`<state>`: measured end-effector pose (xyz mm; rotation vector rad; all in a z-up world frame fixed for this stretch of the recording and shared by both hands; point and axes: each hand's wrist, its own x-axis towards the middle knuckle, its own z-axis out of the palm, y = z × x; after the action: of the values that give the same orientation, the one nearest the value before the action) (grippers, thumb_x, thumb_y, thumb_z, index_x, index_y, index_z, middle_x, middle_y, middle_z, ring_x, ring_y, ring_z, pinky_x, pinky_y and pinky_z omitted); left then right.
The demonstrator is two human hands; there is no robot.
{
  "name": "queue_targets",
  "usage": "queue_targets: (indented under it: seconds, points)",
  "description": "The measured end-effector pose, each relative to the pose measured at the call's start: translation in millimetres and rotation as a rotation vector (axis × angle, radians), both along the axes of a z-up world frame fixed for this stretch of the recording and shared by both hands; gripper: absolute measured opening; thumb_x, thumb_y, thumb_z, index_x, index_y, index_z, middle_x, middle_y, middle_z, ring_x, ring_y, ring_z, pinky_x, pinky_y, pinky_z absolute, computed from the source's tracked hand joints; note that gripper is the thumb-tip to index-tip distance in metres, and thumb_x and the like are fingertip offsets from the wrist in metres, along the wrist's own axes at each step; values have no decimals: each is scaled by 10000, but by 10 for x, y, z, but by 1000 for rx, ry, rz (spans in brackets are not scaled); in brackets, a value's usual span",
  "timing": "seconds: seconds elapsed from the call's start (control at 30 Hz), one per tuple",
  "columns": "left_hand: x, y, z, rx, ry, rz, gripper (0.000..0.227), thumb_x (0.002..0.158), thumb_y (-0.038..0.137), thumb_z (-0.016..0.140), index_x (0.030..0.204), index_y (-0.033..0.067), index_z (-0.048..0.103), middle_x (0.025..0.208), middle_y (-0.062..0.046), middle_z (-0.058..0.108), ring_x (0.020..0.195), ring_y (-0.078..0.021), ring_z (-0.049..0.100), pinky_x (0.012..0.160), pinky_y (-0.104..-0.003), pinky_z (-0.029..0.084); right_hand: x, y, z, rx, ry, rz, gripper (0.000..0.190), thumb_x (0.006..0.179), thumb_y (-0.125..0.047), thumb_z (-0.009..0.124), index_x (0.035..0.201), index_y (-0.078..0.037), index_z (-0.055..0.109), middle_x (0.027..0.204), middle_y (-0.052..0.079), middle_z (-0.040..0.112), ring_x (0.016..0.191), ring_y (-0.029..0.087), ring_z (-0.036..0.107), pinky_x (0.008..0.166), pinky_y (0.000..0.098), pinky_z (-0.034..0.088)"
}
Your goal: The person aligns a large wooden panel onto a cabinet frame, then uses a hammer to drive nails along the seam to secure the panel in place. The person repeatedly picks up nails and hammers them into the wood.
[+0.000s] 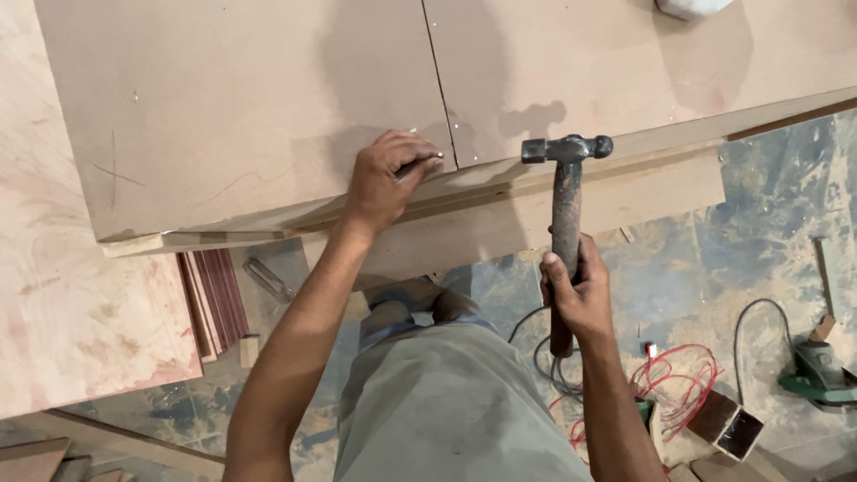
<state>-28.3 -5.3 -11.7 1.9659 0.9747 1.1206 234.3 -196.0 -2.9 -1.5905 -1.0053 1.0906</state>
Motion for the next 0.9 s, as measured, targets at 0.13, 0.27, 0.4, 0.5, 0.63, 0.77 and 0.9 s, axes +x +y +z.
queue_targets:
  seconds: [0.13,0.27,0.4,0.5,0.63,0.77,0.9]
  points:
    - [-11,-9,-38,-35,25,12,107,907,156,810,971,73,786,989,-58,786,1021,-228,728,964,-371,571,-42,35,52,-103,-55,34,288,1020,-172,624,1260,-14,605,695,-16,555,539,62,514,465,250,429]
    - [5,-25,-82,-29,64,25,91,921,162,800,983,96,791,1005,-41,790,1043,-213,726,980,-364,578,-39,74,122,-123,-152,106,247,1011,-172,641,1193,-6,618,655,-12,561,523,60,507,456,249,420]
    - [2,-21,-97,-45,64,25,90,920,163,796,988,104,788,1011,-34,791,1056,-211,725,976,-365,578,-48,146,309,-120,-284,170,245,984,-146,656,1182,-9,612,626,22,566,530,70,517,478,258,428]
    - [1,-20,-105,-27,69,14,99,916,171,802,989,106,787,1010,-33,791,1045,-208,726,998,-378,567,-34,190,521,-9,-477,257,288,942,-89,640,1216,-8,604,672,53,583,572,111,531,520,297,443]
    - [9,-40,-75,24,81,-6,103,905,159,811,977,92,780,996,-40,787,1041,-219,725,1034,-396,550,-11,292,820,-5,-610,387,384,944,-113,638,1304,-26,538,695,136,644,595,240,646,550,384,499]
    - [-9,-58,37,42,99,25,122,889,129,799,1002,90,777,1024,-55,779,1054,-232,723,1039,-387,553,-50,438,1054,-91,-725,466,439,961,-157,648,1346,-38,475,716,216,662,628,382,685,561,480,497]
    - [12,-76,90,-1,57,17,108,890,117,811,983,80,770,1018,-57,775,1075,-246,712,996,-378,559,7,551,1241,-100,-784,465,447,952,-169,642,1347,-52,468,690,217,657,614,399,693,555,503,502]
